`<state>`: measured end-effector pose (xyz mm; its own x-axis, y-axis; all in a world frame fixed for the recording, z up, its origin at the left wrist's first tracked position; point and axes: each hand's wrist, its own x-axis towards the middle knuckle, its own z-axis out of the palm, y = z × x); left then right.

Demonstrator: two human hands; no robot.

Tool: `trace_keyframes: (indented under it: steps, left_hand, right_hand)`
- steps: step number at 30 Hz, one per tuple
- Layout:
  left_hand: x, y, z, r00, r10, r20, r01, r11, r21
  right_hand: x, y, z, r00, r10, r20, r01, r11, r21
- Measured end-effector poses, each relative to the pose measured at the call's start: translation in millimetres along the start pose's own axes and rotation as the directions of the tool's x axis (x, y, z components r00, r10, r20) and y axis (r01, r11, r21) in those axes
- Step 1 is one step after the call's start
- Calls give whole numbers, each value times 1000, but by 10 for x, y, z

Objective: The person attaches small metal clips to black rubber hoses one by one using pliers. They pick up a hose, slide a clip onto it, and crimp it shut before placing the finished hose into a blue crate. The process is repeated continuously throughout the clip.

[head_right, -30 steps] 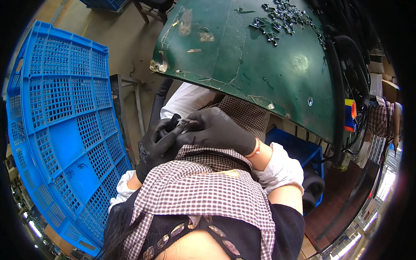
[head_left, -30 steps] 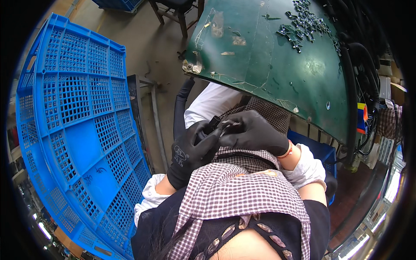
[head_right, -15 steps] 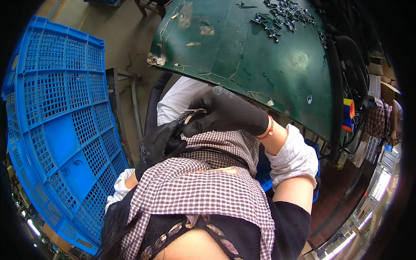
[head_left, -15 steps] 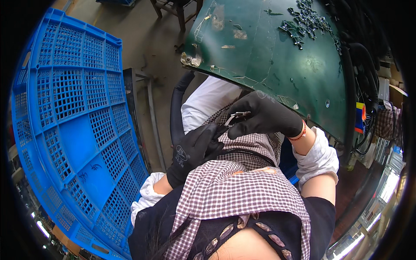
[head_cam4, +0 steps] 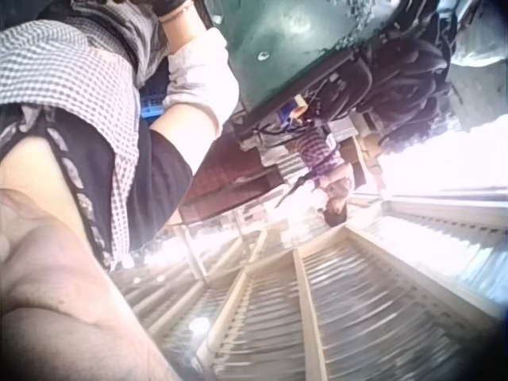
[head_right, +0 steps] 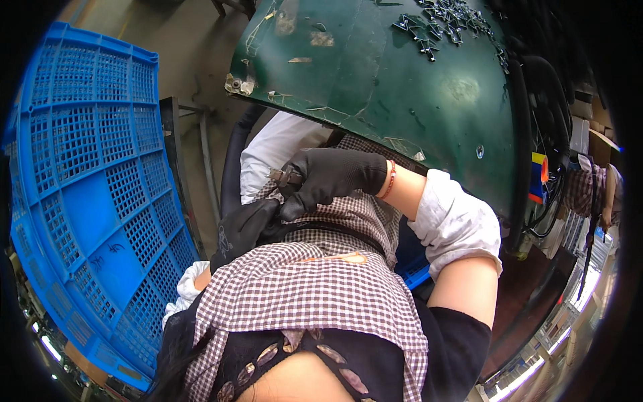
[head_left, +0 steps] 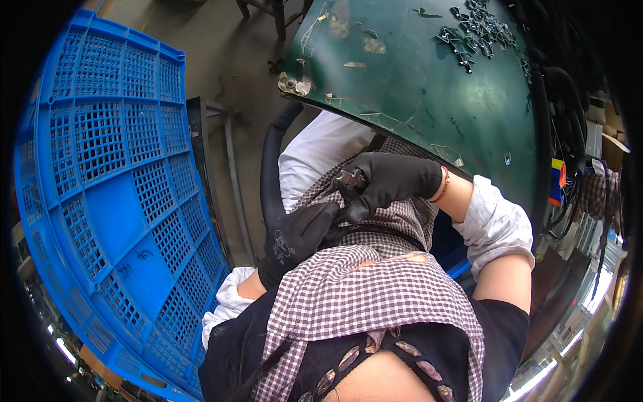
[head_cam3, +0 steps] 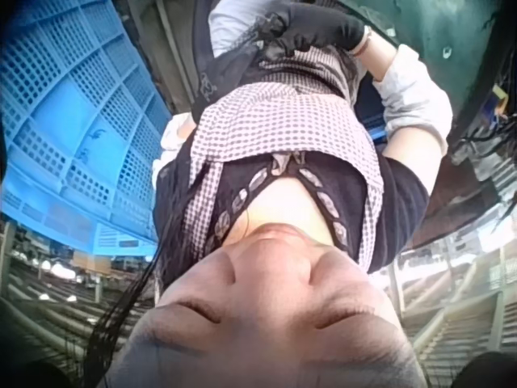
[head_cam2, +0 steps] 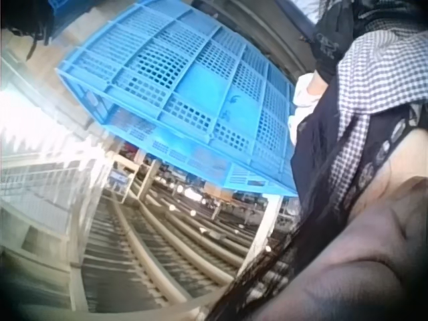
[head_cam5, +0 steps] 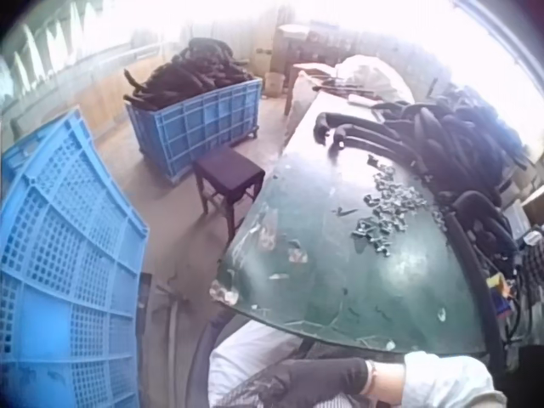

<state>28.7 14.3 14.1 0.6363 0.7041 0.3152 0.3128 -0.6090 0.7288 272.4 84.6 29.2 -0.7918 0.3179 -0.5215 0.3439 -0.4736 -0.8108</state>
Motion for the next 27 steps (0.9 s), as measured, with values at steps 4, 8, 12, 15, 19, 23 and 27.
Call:
trace_keyframes:
  steps: [4,8,12,15,19,23,27]
  left_hand:
    - [8,17,-3,1000,-8,-5,8,1000,-14]
    - [-42,-60,138,995,-66,-74,60,995,-79]
    - [-23,-92,108,994,-66,-85,55,991,-125]
    - [-51,-103,164,981,-109,-161,83,984,-159]
    - [-56,-117,208,973,-125,-193,102,987,-126]
    - [-62,-101,202,977,-117,-180,89,984,-154]
    - [-77,-82,181,985,-137,-104,114,972,-206]
  right_hand:
    - [130,330,54,993,-116,32,104,963,250]
    - [130,381,59,977,-204,-59,208,976,64]
    - [-182,-1,17,970,-90,-226,18,953,-304]
    - [-430,-41,28,868,-309,-388,94,871,-483]
    - [-618,-268,127,878,-352,-324,59,753,-655]
    - [-605,-378,111,928,-296,-228,-1,607,-795]
    - [-587,-395,97,949,-266,-168,-4,526,-851]
